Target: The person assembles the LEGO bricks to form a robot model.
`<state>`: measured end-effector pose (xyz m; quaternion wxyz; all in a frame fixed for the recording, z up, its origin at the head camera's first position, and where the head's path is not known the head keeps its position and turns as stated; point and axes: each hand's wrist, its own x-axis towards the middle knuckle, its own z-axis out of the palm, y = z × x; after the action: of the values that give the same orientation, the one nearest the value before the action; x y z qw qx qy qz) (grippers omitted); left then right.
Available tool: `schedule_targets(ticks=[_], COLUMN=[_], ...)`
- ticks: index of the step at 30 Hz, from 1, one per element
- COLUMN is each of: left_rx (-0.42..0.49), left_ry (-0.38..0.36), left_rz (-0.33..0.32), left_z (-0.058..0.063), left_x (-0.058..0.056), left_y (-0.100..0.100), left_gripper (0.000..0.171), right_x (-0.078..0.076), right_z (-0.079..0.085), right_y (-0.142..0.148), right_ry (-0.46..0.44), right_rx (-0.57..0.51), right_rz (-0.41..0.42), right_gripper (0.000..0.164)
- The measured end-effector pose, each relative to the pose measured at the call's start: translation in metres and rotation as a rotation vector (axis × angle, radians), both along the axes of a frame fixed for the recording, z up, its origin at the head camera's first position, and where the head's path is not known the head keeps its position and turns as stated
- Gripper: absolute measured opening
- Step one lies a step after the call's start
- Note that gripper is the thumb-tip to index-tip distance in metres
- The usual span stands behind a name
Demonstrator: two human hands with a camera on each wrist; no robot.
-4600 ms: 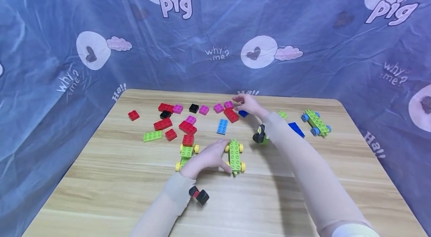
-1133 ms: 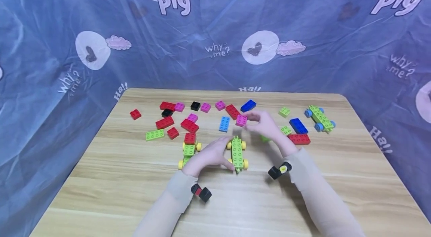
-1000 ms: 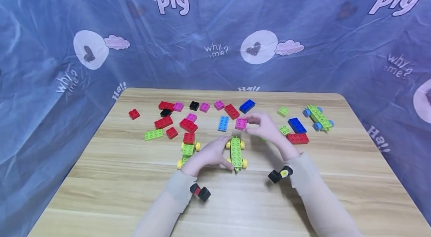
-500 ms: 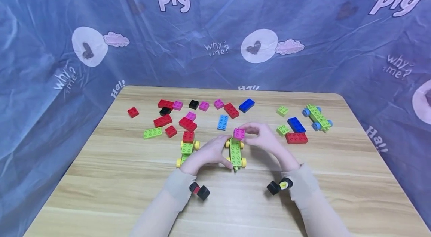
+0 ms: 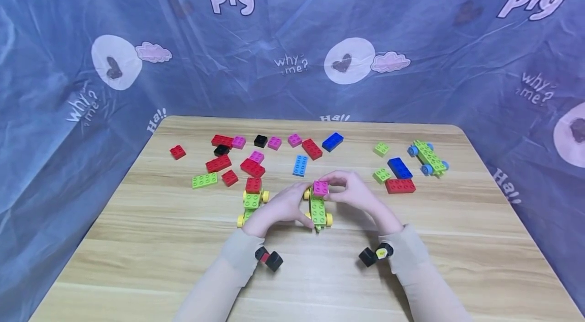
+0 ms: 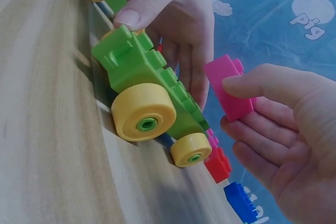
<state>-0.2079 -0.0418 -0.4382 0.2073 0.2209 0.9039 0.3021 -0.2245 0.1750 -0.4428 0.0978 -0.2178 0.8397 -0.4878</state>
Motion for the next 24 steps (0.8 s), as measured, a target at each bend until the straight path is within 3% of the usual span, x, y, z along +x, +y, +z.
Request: schedule_targets(ticks=[24], left_rx=[-0.007], left_ry=[-0.011], left_rz=[0.000], left_z=[0.0048], left_x=[0.0003], left_y=[0.0000], left_gripper=[0.110], right_x=[-0.0002], right_z=[-0.0080], right_y=[-0.0027], right_ry=[0.036], right_rx=[0.059], right_rz=[0.040], right_gripper=[0.041])
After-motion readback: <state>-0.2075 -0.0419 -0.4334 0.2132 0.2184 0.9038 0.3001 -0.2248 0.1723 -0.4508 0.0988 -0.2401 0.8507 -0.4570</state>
